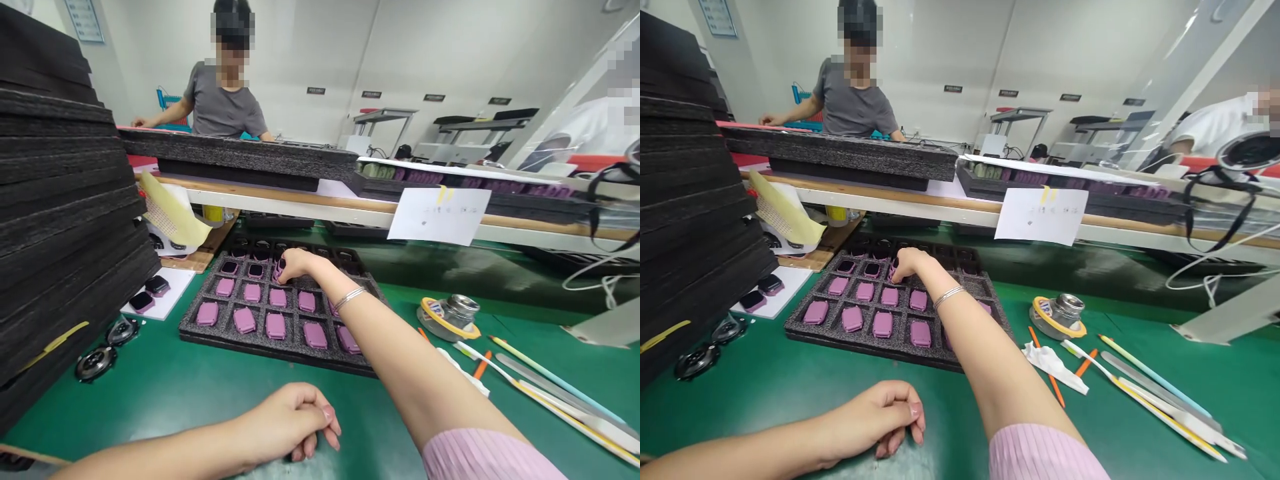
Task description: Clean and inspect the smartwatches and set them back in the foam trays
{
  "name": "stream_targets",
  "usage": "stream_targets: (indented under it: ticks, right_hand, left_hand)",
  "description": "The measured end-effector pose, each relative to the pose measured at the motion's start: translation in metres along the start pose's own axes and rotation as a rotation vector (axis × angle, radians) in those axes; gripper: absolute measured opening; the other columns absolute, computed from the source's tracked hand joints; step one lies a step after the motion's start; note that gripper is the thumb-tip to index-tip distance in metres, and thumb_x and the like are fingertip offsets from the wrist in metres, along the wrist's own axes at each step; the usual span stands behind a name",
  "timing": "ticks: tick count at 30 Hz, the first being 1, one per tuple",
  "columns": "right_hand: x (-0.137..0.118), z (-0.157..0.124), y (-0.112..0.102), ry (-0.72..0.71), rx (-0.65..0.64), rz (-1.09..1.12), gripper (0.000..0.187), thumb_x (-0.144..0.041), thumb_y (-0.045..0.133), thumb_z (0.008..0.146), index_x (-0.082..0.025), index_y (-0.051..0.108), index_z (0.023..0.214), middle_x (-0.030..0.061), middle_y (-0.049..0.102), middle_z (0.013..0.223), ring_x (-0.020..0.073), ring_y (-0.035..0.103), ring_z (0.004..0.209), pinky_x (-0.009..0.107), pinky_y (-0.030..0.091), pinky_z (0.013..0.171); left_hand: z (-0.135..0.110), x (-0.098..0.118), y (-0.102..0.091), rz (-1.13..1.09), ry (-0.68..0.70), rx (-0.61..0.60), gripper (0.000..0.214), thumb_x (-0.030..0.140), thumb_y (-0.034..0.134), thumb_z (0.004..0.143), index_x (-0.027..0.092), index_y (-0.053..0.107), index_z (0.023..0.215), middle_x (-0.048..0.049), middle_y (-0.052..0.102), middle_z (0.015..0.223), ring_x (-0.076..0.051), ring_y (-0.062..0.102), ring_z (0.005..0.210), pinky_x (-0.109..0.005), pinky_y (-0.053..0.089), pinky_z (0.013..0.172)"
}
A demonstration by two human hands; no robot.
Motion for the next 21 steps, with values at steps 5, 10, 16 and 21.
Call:
stream_targets:
  ticks: [5, 10, 16, 21]
  right_hand:
    - [0.004, -0.016, -0.01, -0.042, 0.217, 0.112, 0.033, -0.038, 0.064, 0.098, -0.018, 0.063, 0.125, 0.0095, 0.065, 0.129, 0.0235, 0.066, 0.111, 0.046, 0.057, 0.094]
    - [0.001, -0.084, -0.028, -0.15, 0.582, 0.318, 0.037, -0.036, 0.078, 0.084, -0.016, 0.068, 0.114, 0.013, 0.067, 0.126, 0.0284, 0.061, 0.124, 0.048, 0.048, 0.109]
    - [-0.015, -0.206, -0.013, -0.371, 0.834, 0.647, 0.044, -0.037, 0.081, 0.075, -0.022, 0.065, 0.113, 0.0105, 0.068, 0.121, 0.028, 0.067, 0.117, 0.046, 0.054, 0.104]
    - [-0.029, -0.248, 0.008, -0.553, 0.827, 0.817, 0.047, -0.027, 0.084, 0.074, -0.026, 0.065, 0.117, 0.0088, 0.072, 0.118, 0.0277, 0.069, 0.116, 0.045, 0.058, 0.101]
  left_hand:
    - [0.0, 0.003, -0.001, -0.029, 0.003, -0.001, 0.04, 0.053, 0.07, 0.07, 0.016, 0.056, 0.077, -0.0025, 0.068, 0.078, -0.005, 0.043, 0.046, -0.022, 0.031, 0.044]
    - [-0.002, 0.011, -0.014, -0.175, 0.051, 0.063, 0.051, 0.062, 0.076, 0.07, 0.014, 0.059, 0.079, -0.0033, 0.067, 0.076, -0.005, 0.045, 0.046, -0.022, 0.032, 0.045]
    - [-0.008, 0.034, -0.028, -0.593, 0.19, 0.117, 0.06, 0.068, 0.052, 0.095, 0.01, 0.066, 0.103, -0.0143, 0.074, 0.095, -0.019, 0.071, 0.081, -0.034, 0.055, 0.084]
    - [-0.012, 0.046, -0.012, -0.6, 0.272, -0.033, 0.06, 0.059, 0.04, 0.104, 0.009, 0.06, 0.131, -0.0201, 0.073, 0.119, -0.026, 0.071, 0.106, -0.047, 0.049, 0.105]
Point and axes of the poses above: each hand's wrist, its own z-axis towards the middle knuckle, its own y-axis out of the palm, x = y × z, the point moved 10 cm from there along z, towards the middle knuckle
